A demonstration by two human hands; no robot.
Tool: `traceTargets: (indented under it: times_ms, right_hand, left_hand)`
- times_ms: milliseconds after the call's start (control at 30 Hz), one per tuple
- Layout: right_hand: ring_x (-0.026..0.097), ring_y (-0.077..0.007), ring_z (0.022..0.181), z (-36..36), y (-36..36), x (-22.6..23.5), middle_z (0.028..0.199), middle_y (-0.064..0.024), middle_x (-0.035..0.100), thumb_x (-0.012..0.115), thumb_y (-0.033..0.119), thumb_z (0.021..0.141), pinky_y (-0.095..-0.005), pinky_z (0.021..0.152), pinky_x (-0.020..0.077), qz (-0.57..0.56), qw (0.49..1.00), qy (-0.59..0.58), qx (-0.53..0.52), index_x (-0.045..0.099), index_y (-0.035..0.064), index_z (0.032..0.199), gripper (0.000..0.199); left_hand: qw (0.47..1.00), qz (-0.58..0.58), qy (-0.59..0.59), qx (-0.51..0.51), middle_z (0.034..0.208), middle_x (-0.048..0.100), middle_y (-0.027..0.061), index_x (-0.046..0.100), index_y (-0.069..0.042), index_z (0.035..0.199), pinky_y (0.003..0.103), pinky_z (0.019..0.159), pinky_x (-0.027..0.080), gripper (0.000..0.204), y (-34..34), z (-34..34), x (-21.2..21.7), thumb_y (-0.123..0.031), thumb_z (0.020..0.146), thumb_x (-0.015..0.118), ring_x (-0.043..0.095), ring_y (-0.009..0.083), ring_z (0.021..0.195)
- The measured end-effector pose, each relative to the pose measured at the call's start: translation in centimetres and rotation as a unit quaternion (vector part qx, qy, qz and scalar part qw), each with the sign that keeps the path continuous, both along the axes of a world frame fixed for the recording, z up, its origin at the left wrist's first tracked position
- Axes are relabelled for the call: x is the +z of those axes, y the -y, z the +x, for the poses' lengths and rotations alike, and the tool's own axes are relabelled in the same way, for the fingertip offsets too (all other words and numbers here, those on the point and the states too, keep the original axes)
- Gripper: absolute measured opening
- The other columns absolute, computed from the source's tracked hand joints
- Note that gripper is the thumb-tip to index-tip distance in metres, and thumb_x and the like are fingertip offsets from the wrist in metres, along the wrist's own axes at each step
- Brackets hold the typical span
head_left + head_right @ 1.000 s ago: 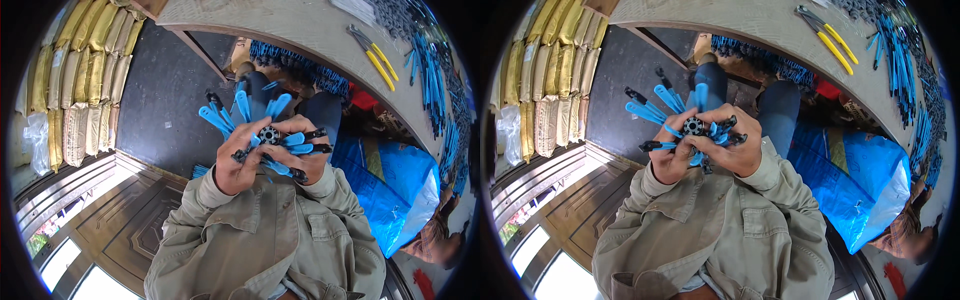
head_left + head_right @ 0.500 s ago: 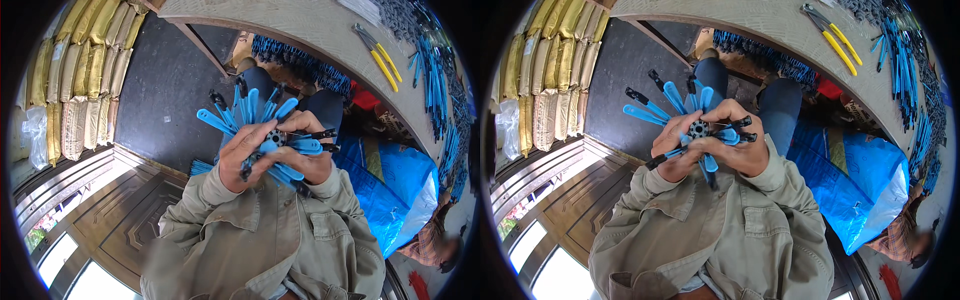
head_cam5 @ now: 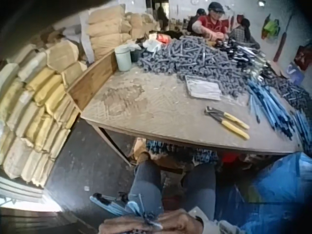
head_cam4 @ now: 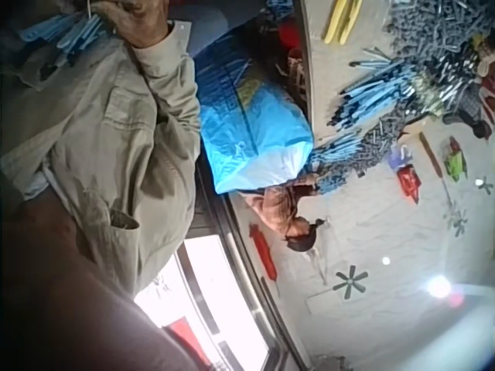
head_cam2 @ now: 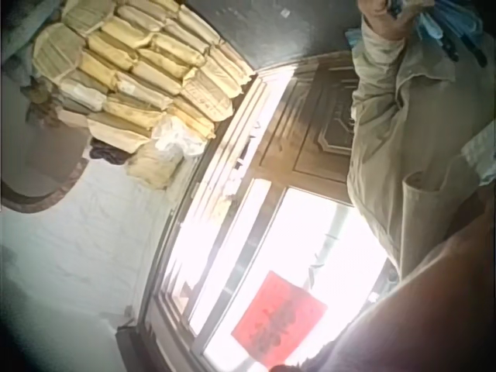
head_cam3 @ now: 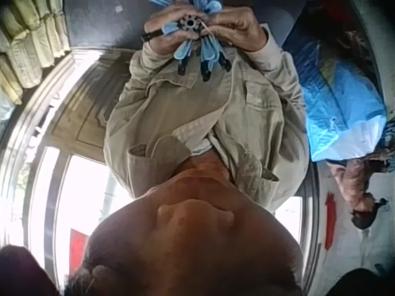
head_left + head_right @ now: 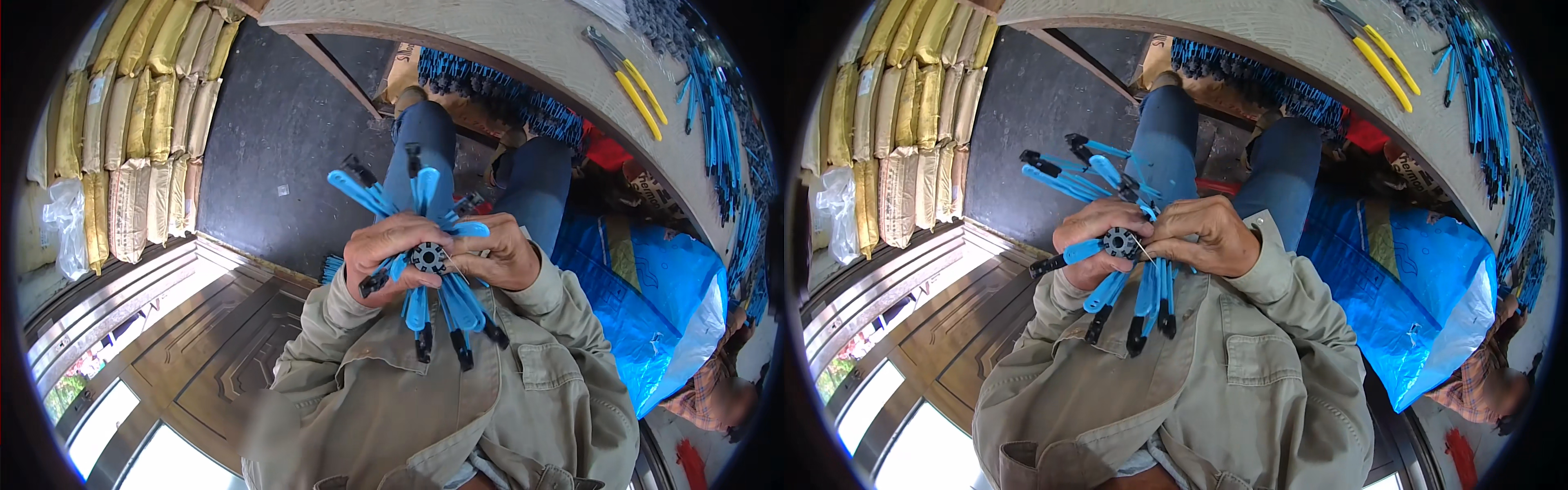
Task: The person secures umbrella ribs to a plastic hub using pliers, collects loose umbrella ribs, threads a wire through the ends of the ribs, attaches the wired ribs around another hub, and secures the wire with pliers.
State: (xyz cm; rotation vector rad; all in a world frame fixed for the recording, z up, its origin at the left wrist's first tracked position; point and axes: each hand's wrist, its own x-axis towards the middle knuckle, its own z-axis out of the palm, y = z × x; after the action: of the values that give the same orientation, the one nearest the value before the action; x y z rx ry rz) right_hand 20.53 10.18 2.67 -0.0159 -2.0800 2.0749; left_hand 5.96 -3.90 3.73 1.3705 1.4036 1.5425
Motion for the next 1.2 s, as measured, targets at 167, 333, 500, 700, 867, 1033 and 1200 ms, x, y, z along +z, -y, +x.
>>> traceTargets:
  times_ms: [167, 333, 500, 700, 867, 1033, 1200]
  right_hand:
    - [0.058, -0.0169, 0.062, 0.2, 1.2, -0.5, 0.07, -0.0117, 0.06, 0.067, 0.004, 0.076, -0.0272, 0.055, 0.0431, -0.034, 0.997, 0.014, -0.062, 0.066, -0.0023, 0.081, 0.008]
    - [0.057, -0.0156, 0.059, 0.3, 1.2, -0.8, 0.068, -0.0103, 0.06, 0.069, 0.005, 0.074, -0.0265, 0.053, 0.0422, -0.029, 0.995, 0.0, -0.098, 0.065, -0.0034, 0.078, 0.01]
    - [0.054, -0.0115, 0.058, 0.4, 0.6, -0.9, 0.065, -0.0089, 0.059, 0.071, 0.006, 0.073, -0.0253, 0.051, 0.0406, -0.025, 0.995, 0.025, -0.09, 0.063, -0.0037, 0.076, 0.013]
    - [0.059, -0.0098, 0.066, 0.2, -0.9, -1.9, 0.072, -0.0094, 0.064, 0.072, 0.008, 0.073, -0.0248, 0.059, 0.0453, -0.139, 0.984, 0.101, -0.047, 0.065, -0.0017, 0.078, 0.013]
    - [0.063, -0.0138, 0.077, 0.3, -4.4, -0.3, 0.081, -0.0115, 0.067, 0.068, 0.006, 0.077, -0.0267, 0.068, 0.0488, 0.005, 0.989, 0.14, 0.047, 0.065, -0.0019, 0.081, 0.01]
    - [0.061, -0.023, 0.083, 3.9, -16.7, 1.4, 0.09, -0.0105, 0.062, 0.064, 0.016, 0.081, -0.0307, 0.072, 0.0478, 0.436, 0.769, -0.014, -0.467, 0.057, 0.0019, 0.086, 0.016]
    - [0.056, -0.0298, 0.076, 5.3, -21.8, 2.0, 0.082, -0.0112, 0.056, 0.062, 0.024, 0.081, -0.0357, 0.065, 0.0452, 0.627, 0.635, 0.123, -0.434, 0.052, 0.0051, 0.083, 0.021]
  left_hand:
    - [0.995, 0.012, -0.086, 0.05, 0.088, 0.063, 0.0116, 0.06, 0.002, 0.098, 0.032, 0.073, 0.047, 0.038, -0.1, 1.0, 0.5, -0.012, 0.066, 0.077, 0.061, 0.0247, 0.081]
    - [0.993, -0.002, -0.102, 0.051, 0.088, 0.063, 0.012, 0.058, 0.0, 0.1, 0.033, 0.073, 0.048, 0.039, -0.1, 1.3, 0.9, -0.01, 0.067, 0.076, 0.061, 0.0251, 0.081]
    - [0.995, 0.006, -0.085, 0.052, 0.089, 0.063, 0.0137, 0.058, 0.0, 0.099, 0.034, 0.074, 0.048, 0.037, -0.4, 1.7, 0.6, -0.009, 0.068, 0.076, 0.061, 0.0255, 0.081]
    - [0.993, 0.001, 0.042, 0.114, 0.087, 0.063, 0.0141, 0.058, -0.001, 0.096, 0.03, 0.07, 0.048, 0.03, -1.3, 3.4, -0.1, -0.005, 0.07, 0.073, 0.062, 0.0233, 0.077]
    - [0.99, -0.006, -0.059, 0.13, 0.083, 0.063, 0.0137, 0.058, -0.002, 0.096, 0.028, 0.064, 0.048, 0.029, -2.0, 3.5, -0.3, 0.0, 0.07, 0.071, 0.062, 0.0207, 0.072]
    - [0.978, -0.012, 0.082, 0.193, 0.074, 0.06, 0.0029, 0.059, -0.003, 0.095, 0.022, 0.058, 0.045, 0.026, -2.8, 2.6, -1.6, -0.001, 0.071, 0.071, 0.056, 0.0089, 0.065]
    - [0.969, -0.096, 0.163, 0.161, 0.073, 0.058, -0.0004, 0.06, -0.003, 0.093, 0.02, 0.059, 0.043, 0.022, -3.4, 3.2, -0.4, -0.002, 0.073, 0.07, 0.053, 0.0057, 0.065]
